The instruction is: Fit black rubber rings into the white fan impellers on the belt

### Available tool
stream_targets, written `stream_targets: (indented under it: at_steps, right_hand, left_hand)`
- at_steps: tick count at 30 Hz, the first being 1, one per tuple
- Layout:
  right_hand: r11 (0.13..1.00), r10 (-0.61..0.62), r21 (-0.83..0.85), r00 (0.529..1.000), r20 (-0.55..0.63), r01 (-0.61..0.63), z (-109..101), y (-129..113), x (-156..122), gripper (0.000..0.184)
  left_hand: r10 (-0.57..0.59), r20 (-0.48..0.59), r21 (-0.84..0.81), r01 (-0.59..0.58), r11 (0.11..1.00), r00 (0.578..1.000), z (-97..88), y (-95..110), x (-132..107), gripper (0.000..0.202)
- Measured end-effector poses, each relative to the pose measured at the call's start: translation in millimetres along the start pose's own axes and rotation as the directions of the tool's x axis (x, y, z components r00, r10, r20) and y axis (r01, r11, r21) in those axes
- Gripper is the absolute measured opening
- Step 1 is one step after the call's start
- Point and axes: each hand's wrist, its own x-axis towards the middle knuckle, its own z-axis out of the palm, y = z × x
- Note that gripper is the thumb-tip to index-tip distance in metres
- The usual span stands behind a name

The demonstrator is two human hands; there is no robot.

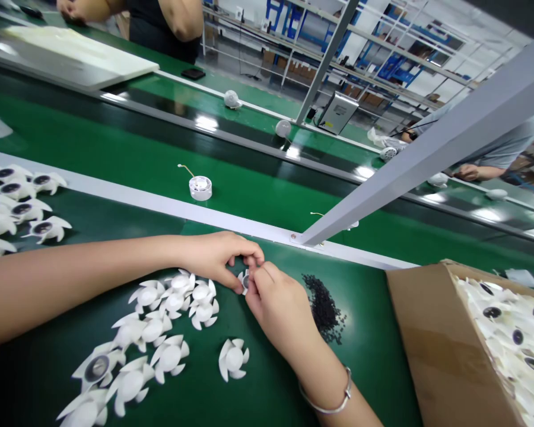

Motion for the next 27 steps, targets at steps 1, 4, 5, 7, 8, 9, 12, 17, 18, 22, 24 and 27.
stream_targets:
  at_steps: [1,4,5,7,8,9,12,17,18,22,24,27]
  right_hand:
    - [1.000,-0.015,-0.003,1.000,0.007,0.015,-0.8,0.5,-0.1,0.013]
    - [0.997,-0.075,-0.015,0.997,0.016,0.076,-4.0,1.3,-1.3,0.015]
    - [0.994,-0.104,-0.036,0.994,0.007,0.105,-5.4,0.8,-1.9,0.016]
    - [0.978,-0.188,-0.093,0.982,-0.006,0.187,-8.8,-2.0,-3.1,0.018]
    - [0.965,-0.235,-0.125,0.972,-0.008,0.232,-10.8,-3.9,-3.7,0.018]
    - [0.949,-0.278,-0.157,0.961,-0.007,0.273,-12.9,-5.5,-4.5,0.019]
    - [0.914,-0.347,-0.228,0.938,-0.013,0.335,-20.9,-1.4,-8.6,0.017]
    - [0.849,-0.043,-0.465,0.844,-0.535,-0.252,-49.3,62.8,-18.4,0.013]
    - [0.825,0.056,-0.425,0.803,-0.593,-0.371,-56.7,83.3,-17.0,0.016]
    - [0.834,0.318,-0.325,0.869,-0.380,-0.447,-70.6,162.0,12.9,0.031]
    - [0.910,0.253,-0.276,0.943,-0.217,-0.308,-62.1,187.6,38.6,0.047]
    - [0.971,0.140,-0.197,0.990,0.017,-0.134,-39.6,203.6,73.7,0.060]
  left_hand:
    - [-0.008,-0.004,-0.013,0.008,1.000,1.000,0.8,-0.4,0.1,0.054]
    - [-0.032,-0.024,-0.053,0.031,0.998,0.999,3.7,-1.8,0.5,0.057]
    - [-0.039,-0.028,-0.061,0.038,0.997,0.999,4.4,-2.1,0.7,0.056]
    - [-0.052,-0.030,-0.069,0.050,0.996,0.998,5.3,-2.4,1.2,0.056]
    - [-0.057,-0.026,-0.072,0.055,0.996,0.998,5.3,-2.4,1.4,0.056]
    - [-0.061,-0.019,-0.076,0.060,0.995,0.998,5.2,-2.3,1.6,0.056]
    - [-0.078,-0.012,-0.087,0.077,0.993,0.997,4.3,-2.4,1.8,0.054]
    - [-0.069,-0.014,-0.084,0.068,0.994,0.998,2.6,-3.3,0.2,0.051]
    - [-0.061,-0.012,-0.081,0.060,0.995,0.998,2.2,-3.3,-0.2,0.050]
    - [-0.042,-0.009,-0.073,0.041,0.997,0.999,0.9,-3.1,-1.5,0.048]
    - [-0.035,-0.006,-0.077,0.035,0.996,0.999,0.6,-3.1,-1.9,0.048]
    - [-0.022,-0.006,-0.068,0.021,0.997,1.000,0.5,-3.8,-2.6,0.047]
